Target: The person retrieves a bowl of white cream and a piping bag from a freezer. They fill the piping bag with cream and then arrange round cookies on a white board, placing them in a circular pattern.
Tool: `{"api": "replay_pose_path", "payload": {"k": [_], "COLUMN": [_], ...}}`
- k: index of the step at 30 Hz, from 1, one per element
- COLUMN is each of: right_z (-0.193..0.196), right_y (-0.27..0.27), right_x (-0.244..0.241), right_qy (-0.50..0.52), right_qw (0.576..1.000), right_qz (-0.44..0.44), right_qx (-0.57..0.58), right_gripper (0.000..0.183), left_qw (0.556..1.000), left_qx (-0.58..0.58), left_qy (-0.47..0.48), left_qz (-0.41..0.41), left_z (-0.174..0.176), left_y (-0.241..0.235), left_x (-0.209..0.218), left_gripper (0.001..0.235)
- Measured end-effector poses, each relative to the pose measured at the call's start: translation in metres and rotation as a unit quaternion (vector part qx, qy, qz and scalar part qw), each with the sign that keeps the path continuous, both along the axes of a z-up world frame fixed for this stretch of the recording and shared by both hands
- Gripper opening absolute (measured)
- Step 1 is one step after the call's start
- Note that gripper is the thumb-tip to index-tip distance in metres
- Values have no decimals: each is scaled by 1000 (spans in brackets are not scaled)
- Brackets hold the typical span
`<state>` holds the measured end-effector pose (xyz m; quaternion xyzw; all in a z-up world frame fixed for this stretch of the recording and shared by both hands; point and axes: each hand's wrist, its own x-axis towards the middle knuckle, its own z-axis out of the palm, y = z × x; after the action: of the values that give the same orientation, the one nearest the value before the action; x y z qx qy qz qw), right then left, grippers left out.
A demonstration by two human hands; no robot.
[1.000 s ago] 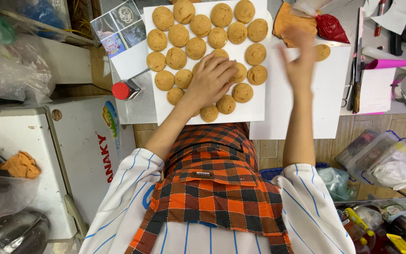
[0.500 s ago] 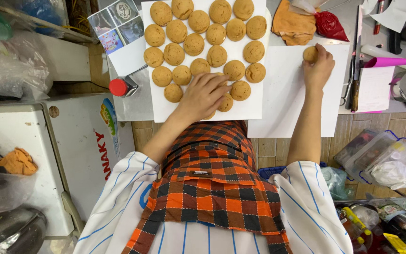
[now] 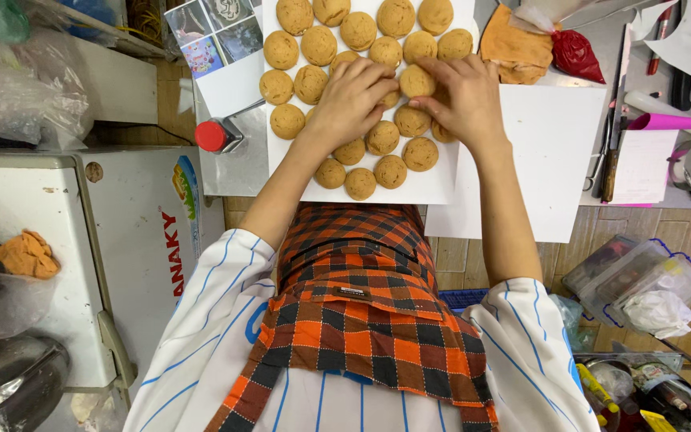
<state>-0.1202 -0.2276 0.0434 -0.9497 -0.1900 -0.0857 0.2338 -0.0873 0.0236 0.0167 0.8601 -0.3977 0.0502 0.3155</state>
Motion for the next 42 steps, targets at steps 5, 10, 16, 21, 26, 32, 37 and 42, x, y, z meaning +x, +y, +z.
{"api": "replay_pose_path", "payload": {"k": [5, 10, 16, 21, 26, 32, 37, 42], "right_z": [-7, -11, -21, -37, -42, -49, -47, -41], "right_y": [4, -8, -10, 4, 18, 28, 33, 40], "right_x": [0, -14, -50, -45, -28, -20, -14, -8], "right_qy": [-2, -7, 75, 15, 11, -15, 23, 50], "right_qw": [1000, 995, 946, 979, 985, 985, 982, 980], "right_qz": [-16, -65, -129, -99, -114, -131, -158, -167], "right_qx": [2, 76, 287, 177, 126, 110, 103, 92], "right_gripper": [54, 39, 40, 30, 25, 43, 44, 46], "left_qw": [1000, 995, 909, 848, 833, 848, 847, 850], "left_qx": [-16, -56, -266, -352, -404, -379, -364, -359], "left_qy": [16, 7, 139, 248, 248, 205, 232, 220], "left_qz": [1, 84, 289, 310, 284, 309, 312, 315], "left_z": [1, 7, -15, -54, -68, -66, -66, -70], "left_y": [3, 34, 103, 101, 100, 96, 97, 92], "left_x": [-2, -12, -53, -48, -41, -43, -43, -41], "left_gripper": [30, 32, 49, 62, 68, 68, 67, 63]}}
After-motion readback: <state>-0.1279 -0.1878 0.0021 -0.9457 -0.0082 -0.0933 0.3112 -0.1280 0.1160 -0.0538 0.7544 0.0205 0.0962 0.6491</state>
